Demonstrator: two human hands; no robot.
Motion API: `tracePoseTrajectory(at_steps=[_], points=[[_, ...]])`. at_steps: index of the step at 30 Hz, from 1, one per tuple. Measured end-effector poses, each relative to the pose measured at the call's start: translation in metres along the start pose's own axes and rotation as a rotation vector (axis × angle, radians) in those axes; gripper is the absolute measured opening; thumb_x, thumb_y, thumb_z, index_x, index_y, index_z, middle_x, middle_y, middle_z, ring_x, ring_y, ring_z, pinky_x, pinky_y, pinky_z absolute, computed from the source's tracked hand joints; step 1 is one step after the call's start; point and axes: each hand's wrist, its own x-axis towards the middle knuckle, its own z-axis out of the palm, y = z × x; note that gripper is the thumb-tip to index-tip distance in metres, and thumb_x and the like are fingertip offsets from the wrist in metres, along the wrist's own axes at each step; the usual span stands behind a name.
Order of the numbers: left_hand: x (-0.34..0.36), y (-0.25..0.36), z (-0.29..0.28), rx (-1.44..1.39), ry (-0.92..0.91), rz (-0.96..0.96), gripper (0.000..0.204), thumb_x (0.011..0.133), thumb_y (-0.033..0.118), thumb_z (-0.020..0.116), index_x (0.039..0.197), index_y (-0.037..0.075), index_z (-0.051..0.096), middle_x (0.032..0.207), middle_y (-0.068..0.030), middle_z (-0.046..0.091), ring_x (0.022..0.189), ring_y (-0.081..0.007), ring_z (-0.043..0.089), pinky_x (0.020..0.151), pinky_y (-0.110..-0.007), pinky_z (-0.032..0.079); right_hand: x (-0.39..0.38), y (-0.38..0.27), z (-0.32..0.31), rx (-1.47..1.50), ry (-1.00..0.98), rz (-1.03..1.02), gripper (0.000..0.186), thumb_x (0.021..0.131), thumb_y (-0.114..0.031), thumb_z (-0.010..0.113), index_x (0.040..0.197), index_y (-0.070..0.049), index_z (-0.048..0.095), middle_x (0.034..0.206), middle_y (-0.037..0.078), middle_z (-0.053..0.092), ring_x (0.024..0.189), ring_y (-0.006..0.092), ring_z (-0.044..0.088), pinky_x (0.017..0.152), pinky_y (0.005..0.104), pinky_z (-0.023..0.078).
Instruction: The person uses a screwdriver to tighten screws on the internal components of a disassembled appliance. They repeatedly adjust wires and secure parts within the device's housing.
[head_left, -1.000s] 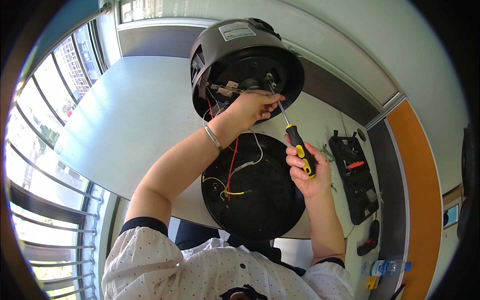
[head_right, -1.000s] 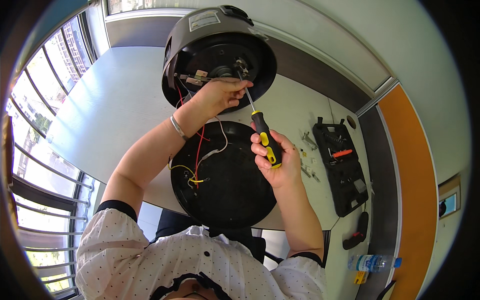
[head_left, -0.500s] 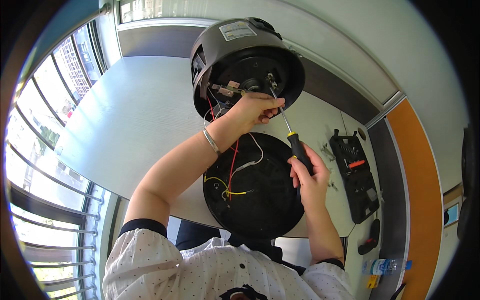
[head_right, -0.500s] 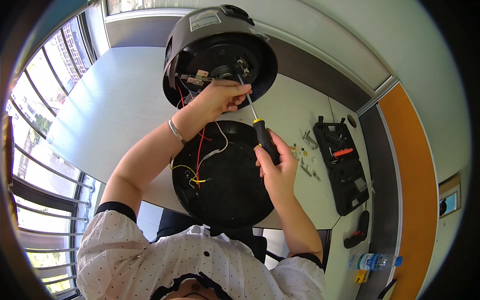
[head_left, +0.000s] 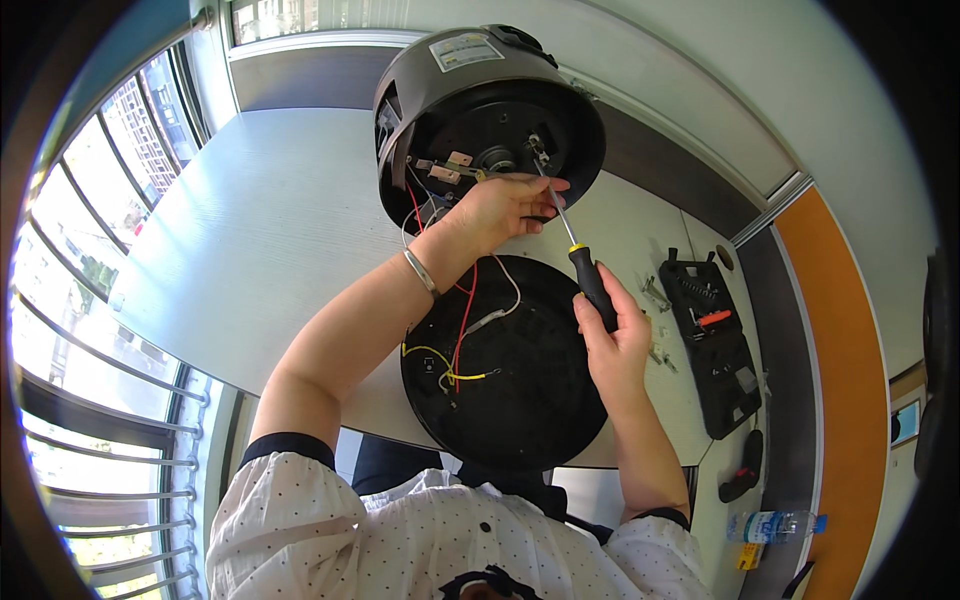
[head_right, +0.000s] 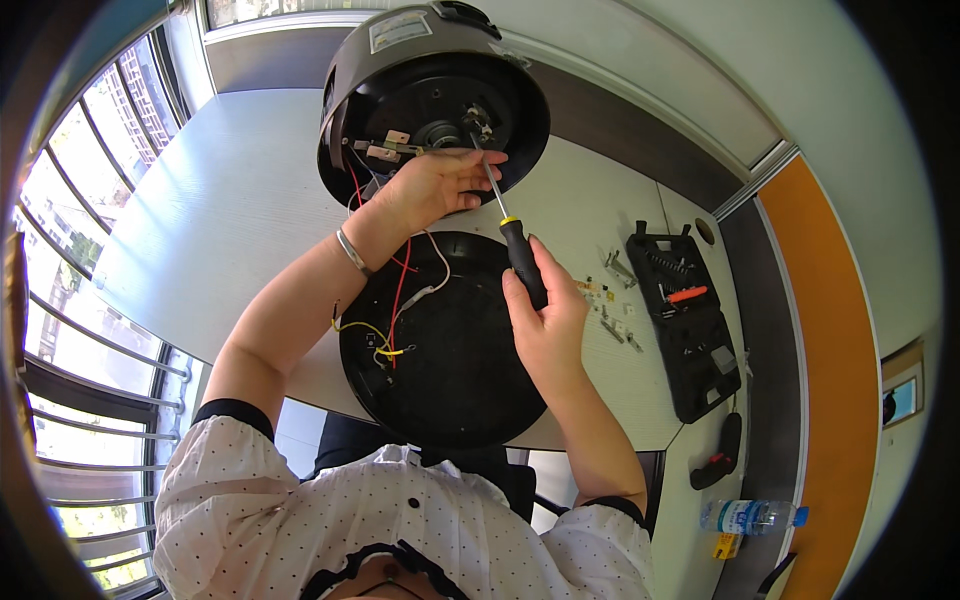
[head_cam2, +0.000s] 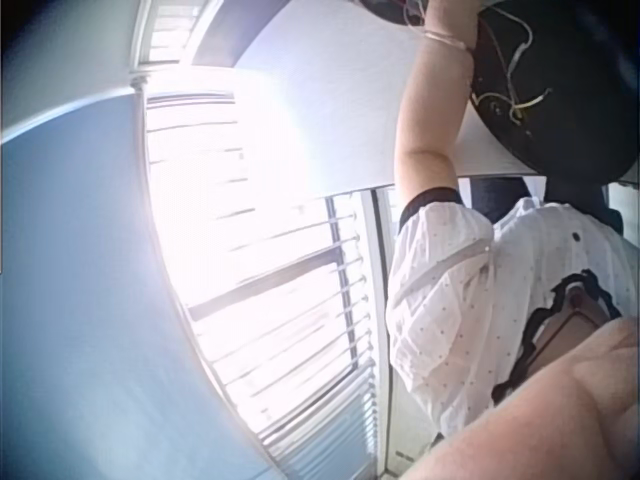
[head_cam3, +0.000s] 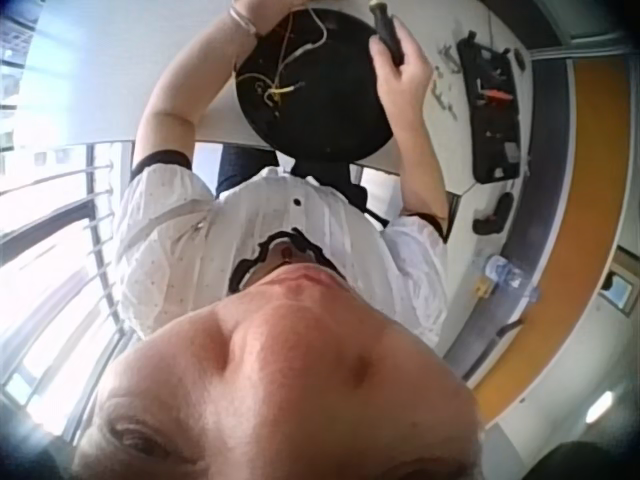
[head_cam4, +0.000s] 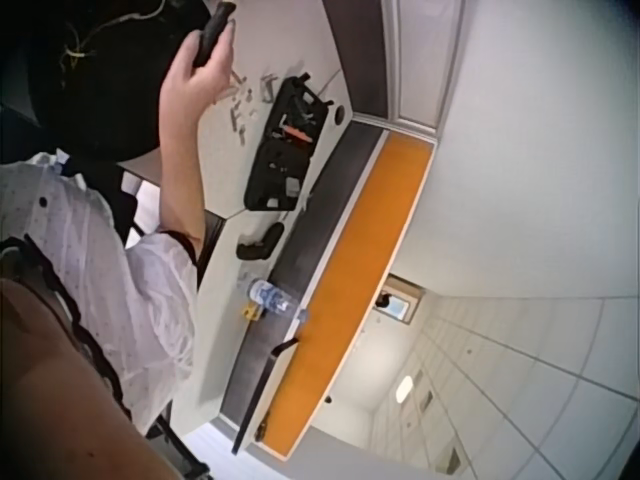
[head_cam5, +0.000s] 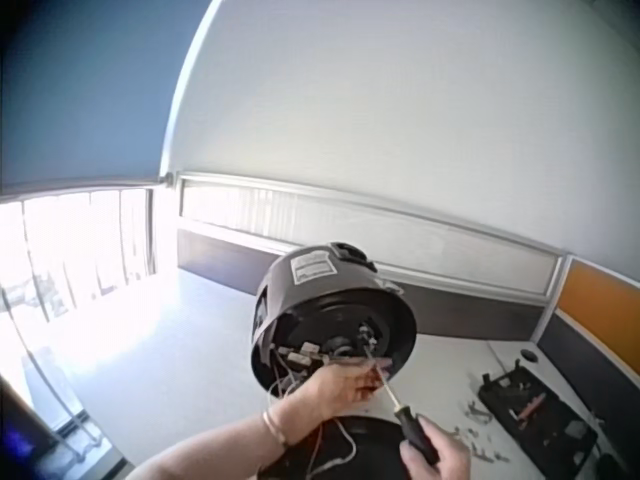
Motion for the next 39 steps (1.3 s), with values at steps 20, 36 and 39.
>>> tracePoseTrajectory(at_steps=[20,36,39], points=[[0.008,0.002,-0.005,0.015,0.002,0.029,0.027,0.092,0.022,0.05,0.108,0.002,0.059,0.09,0.0004,0.06,0.083,-0.0096,0.053,0.072,-0.024,0.041,0.001,0.001,0.005,0.008,-0.002,0.001,0.038,0.083,-0.008,0.064,0.116,0.007,0.053,0.091,0.011,0.062,0.075,0.0117,0.057,0.067,0.0242,0.046],[0.007,0.0,-0.009,-0.022,0.041,0.015,0.025,0.09,0.022,0.054,0.103,0.002,0.061,0.089,-0.0005,0.061,0.083,-0.0101,0.054,0.073,-0.024,0.042,0.003,-0.007,0.007,-0.284,0.017,-0.204,0.039,0.081,-0.007,0.064,0.115,0.007,0.053,0.092,0.015,0.059,0.077,0.0226,0.06,0.066,0.03,0.048],[0.008,-0.001,-0.008,-0.025,0.091,0.01,0.024,0.089,0.022,0.058,0.102,0.003,0.062,0.087,-0.0001,0.061,0.082,-0.0089,0.054,0.072,-0.023,0.041,0.004,-0.015,0.009,-0.391,0.032,-0.307,0.039,0.08,-0.006,0.063,0.115,0.006,0.052,0.092,0.016,0.056,0.079,0.0282,0.059,0.066,0.0331,0.049]])
